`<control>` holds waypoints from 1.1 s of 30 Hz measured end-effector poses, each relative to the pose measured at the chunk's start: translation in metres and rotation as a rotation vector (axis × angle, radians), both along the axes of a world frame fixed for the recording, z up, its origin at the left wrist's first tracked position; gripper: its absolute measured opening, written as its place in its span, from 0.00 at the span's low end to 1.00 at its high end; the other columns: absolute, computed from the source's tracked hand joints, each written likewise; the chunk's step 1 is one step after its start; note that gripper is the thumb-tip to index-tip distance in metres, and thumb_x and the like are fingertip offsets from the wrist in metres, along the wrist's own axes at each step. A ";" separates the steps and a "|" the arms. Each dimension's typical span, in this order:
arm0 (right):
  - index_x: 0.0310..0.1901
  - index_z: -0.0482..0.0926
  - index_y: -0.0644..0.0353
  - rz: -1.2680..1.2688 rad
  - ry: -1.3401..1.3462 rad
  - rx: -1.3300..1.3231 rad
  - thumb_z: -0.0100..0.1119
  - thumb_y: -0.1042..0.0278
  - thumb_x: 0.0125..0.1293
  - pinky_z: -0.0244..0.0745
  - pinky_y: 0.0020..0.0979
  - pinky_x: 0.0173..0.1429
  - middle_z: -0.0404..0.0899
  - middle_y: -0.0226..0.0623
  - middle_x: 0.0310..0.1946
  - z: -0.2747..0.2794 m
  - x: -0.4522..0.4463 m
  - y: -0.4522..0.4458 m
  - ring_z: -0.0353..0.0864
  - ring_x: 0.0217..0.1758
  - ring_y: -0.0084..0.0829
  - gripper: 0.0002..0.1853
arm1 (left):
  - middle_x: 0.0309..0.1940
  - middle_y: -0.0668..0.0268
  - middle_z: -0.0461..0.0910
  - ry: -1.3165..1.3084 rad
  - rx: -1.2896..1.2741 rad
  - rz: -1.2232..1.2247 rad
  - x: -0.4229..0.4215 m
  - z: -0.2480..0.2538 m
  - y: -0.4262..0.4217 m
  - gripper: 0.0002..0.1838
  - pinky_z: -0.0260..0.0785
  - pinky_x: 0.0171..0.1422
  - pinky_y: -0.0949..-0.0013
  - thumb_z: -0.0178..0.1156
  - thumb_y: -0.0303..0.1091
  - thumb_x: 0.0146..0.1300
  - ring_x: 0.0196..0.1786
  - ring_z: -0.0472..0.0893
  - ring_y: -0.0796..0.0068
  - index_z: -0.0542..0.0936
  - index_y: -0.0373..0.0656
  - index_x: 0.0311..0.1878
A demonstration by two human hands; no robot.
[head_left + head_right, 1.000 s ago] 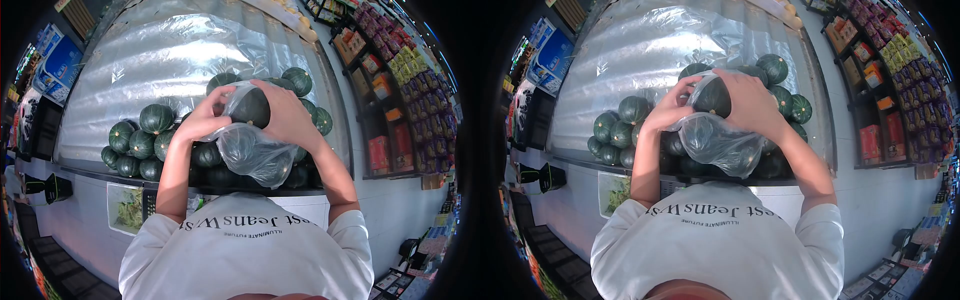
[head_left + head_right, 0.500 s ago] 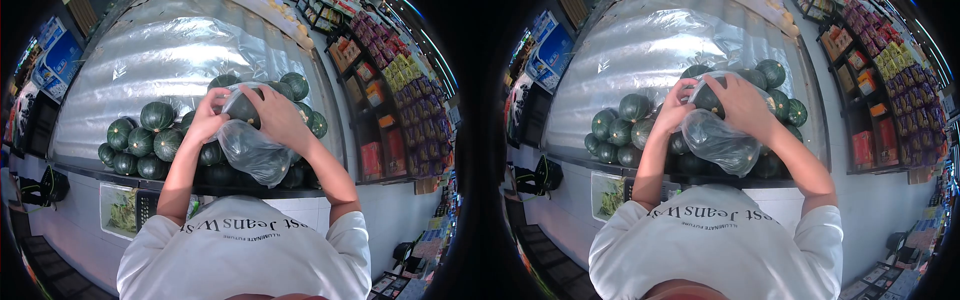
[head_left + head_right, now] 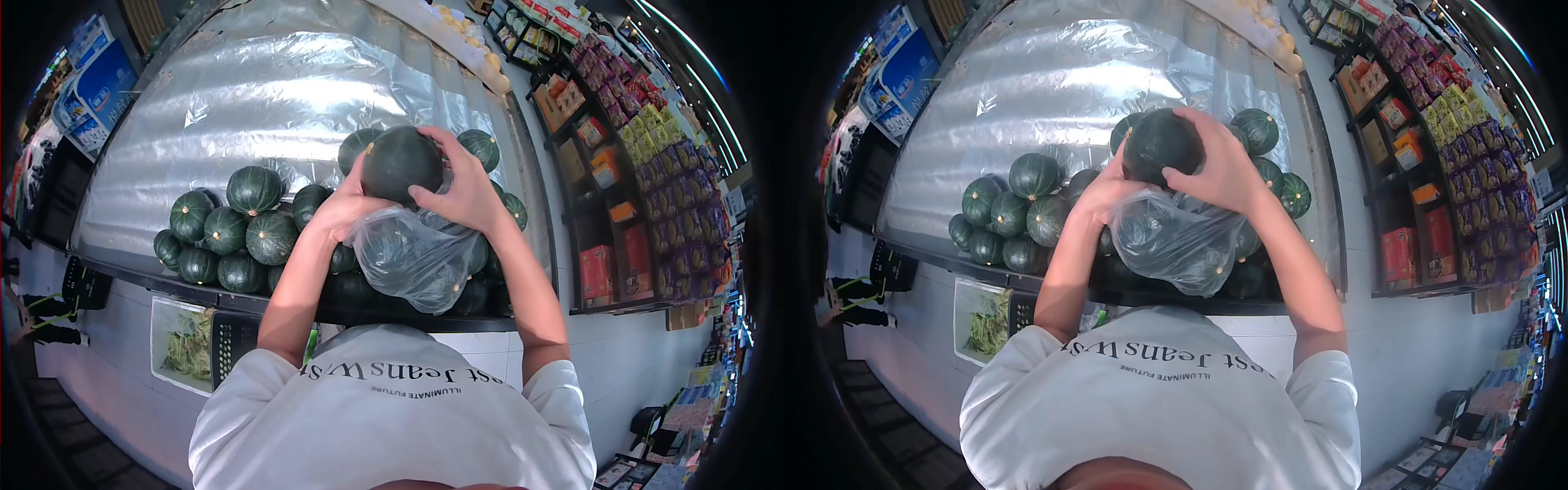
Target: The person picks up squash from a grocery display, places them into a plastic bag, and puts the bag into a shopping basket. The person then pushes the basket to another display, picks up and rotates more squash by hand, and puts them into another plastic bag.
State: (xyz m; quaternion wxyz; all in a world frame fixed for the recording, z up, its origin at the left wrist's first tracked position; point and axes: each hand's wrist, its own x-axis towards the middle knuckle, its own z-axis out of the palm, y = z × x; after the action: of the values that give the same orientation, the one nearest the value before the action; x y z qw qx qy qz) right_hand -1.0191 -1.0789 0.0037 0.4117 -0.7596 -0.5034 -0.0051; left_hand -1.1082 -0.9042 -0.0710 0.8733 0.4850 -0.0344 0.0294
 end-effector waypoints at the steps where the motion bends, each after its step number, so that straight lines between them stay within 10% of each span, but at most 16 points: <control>1: 0.62 0.65 0.63 0.020 -0.051 0.002 0.71 0.62 0.46 0.67 0.39 0.66 0.72 0.50 0.57 0.001 -0.001 0.002 0.72 0.62 0.47 0.40 | 0.61 0.57 0.68 -0.011 -0.010 0.011 0.000 0.000 0.001 0.50 0.71 0.59 0.66 0.64 0.11 0.45 0.60 0.74 0.66 0.54 0.44 0.72; 13: 0.68 0.56 0.64 0.064 -0.168 -0.130 0.74 0.60 0.43 0.62 0.40 0.69 0.63 0.55 0.65 0.008 -0.006 0.011 0.64 0.68 0.51 0.51 | 0.57 0.58 0.72 0.017 -0.032 0.167 -0.002 -0.008 0.005 0.42 0.73 0.57 0.66 0.69 0.20 0.47 0.54 0.77 0.68 0.62 0.40 0.67; 19: 0.70 0.55 0.62 0.037 -0.206 -0.037 0.74 0.63 0.46 0.58 0.38 0.71 0.64 0.52 0.65 0.003 -0.007 0.010 0.64 0.69 0.47 0.51 | 0.52 0.57 0.75 0.000 -0.188 0.086 0.001 -0.020 0.014 0.31 0.76 0.46 0.67 0.62 0.43 0.61 0.49 0.79 0.71 0.67 0.38 0.62; 26: 0.67 0.60 0.65 -0.026 -0.212 -0.023 0.74 0.55 0.48 0.63 0.43 0.67 0.69 0.52 0.60 0.002 -0.015 0.011 0.68 0.63 0.49 0.47 | 0.54 0.60 0.76 0.098 -0.124 0.117 -0.004 -0.008 -0.001 0.45 0.74 0.43 0.70 0.44 0.73 0.61 0.46 0.79 0.72 0.65 0.42 0.67; 33: 0.67 0.59 0.65 -0.067 -0.254 -0.061 0.75 0.56 0.46 0.62 0.43 0.68 0.69 0.52 0.60 -0.004 -0.019 0.011 0.68 0.64 0.50 0.49 | 0.58 0.57 0.73 0.049 -0.082 0.139 -0.002 -0.021 0.007 0.40 0.68 0.60 0.66 0.53 0.62 0.63 0.58 0.74 0.67 0.65 0.38 0.66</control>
State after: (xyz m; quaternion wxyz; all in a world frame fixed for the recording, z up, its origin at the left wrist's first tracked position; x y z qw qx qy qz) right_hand -1.0386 -1.0676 -0.0001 0.3210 -0.7814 -0.5258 -0.0997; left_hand -1.1100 -0.8975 -0.0918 0.8889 0.4505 0.0220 0.0796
